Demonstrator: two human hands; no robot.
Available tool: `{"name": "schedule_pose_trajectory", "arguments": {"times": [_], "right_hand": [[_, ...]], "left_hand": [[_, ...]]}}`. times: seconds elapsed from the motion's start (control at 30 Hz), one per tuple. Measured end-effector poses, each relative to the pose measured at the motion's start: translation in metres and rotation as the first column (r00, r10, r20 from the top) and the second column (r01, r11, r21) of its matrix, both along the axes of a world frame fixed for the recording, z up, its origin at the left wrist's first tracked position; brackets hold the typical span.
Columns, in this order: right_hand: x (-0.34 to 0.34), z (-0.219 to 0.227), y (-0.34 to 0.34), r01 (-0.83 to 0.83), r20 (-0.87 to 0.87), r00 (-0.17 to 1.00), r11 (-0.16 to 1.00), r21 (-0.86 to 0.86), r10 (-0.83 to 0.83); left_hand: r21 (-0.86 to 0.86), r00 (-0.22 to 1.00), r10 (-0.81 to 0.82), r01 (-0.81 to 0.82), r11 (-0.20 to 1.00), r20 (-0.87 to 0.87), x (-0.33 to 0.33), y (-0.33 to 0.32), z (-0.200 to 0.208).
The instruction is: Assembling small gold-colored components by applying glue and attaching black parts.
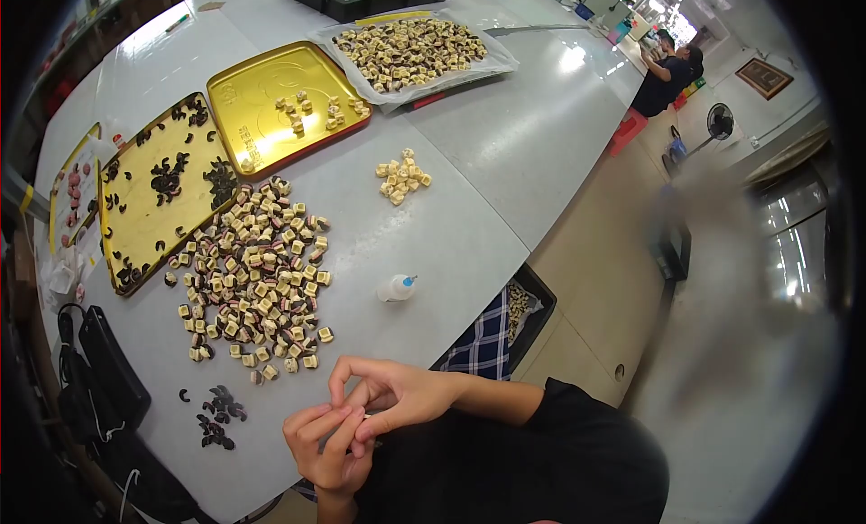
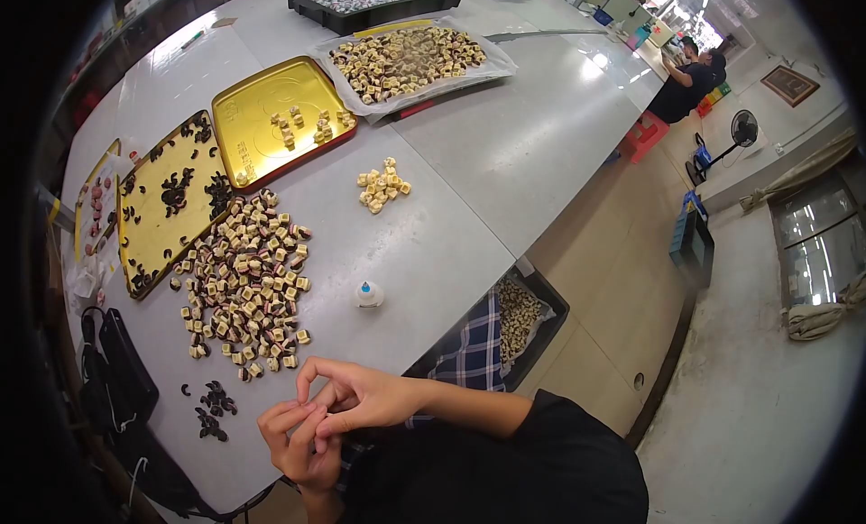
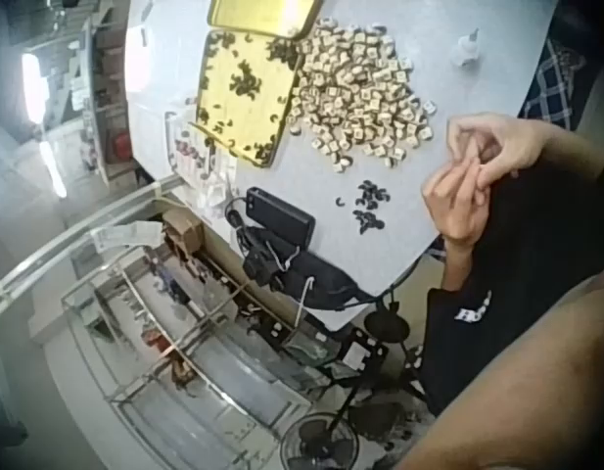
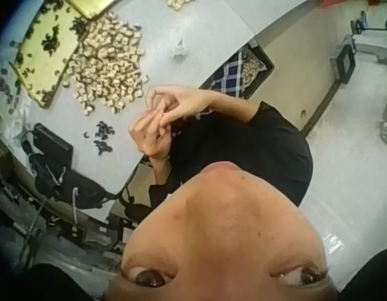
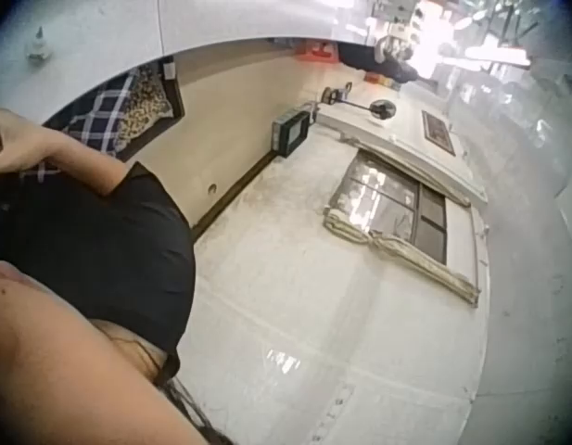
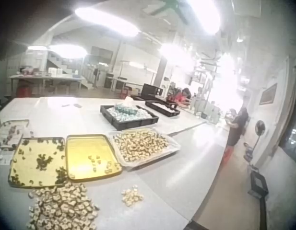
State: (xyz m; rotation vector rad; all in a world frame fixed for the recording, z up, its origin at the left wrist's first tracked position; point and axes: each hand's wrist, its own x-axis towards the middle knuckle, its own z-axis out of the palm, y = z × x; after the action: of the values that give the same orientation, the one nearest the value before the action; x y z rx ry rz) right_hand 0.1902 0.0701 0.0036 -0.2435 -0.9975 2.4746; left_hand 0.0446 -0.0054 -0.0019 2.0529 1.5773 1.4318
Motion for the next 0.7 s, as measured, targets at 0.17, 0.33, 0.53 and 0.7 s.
{"name": "schedule_pose_trajectory", "arguments": {"times": [0.17, 0.33, 0.53, 0.7], "right_hand": [[0.0, 0.0013, -0.0011, -0.008, 0.009, 1.0, 1.0, 0.03, 0.008], [0.0007, 0.002, -0.0018, 0.004, 0.011, 1.0, 0.997, 0.081, -0.005], [0.0016, 0.0019, -0.0031, 0.023, 0.012, 1.0, 0.991, 0.131, -0.025], [0.0016, 0.0018, -0.004, 0.038, 0.024, 0.999, 0.989, 0.142, -0.041]], "left_hand": [[-0.009, 1.0, -0.002, 0.002, 1.0, 0.006, 0.0, -0.0005, -0.0005], [-0.006, 1.0, -0.003, 0.003, 1.0, 0.004, 0.0003, -0.0002, -0.0001], [-0.001, 1.0, -0.006, 0.006, 1.0, -0.006, 0.0009, -0.0001, -0.0004], [-0.005, 1.0, -0.005, 0.005, 1.0, -0.005, 0.0015, 0.0, -0.0007]]}}
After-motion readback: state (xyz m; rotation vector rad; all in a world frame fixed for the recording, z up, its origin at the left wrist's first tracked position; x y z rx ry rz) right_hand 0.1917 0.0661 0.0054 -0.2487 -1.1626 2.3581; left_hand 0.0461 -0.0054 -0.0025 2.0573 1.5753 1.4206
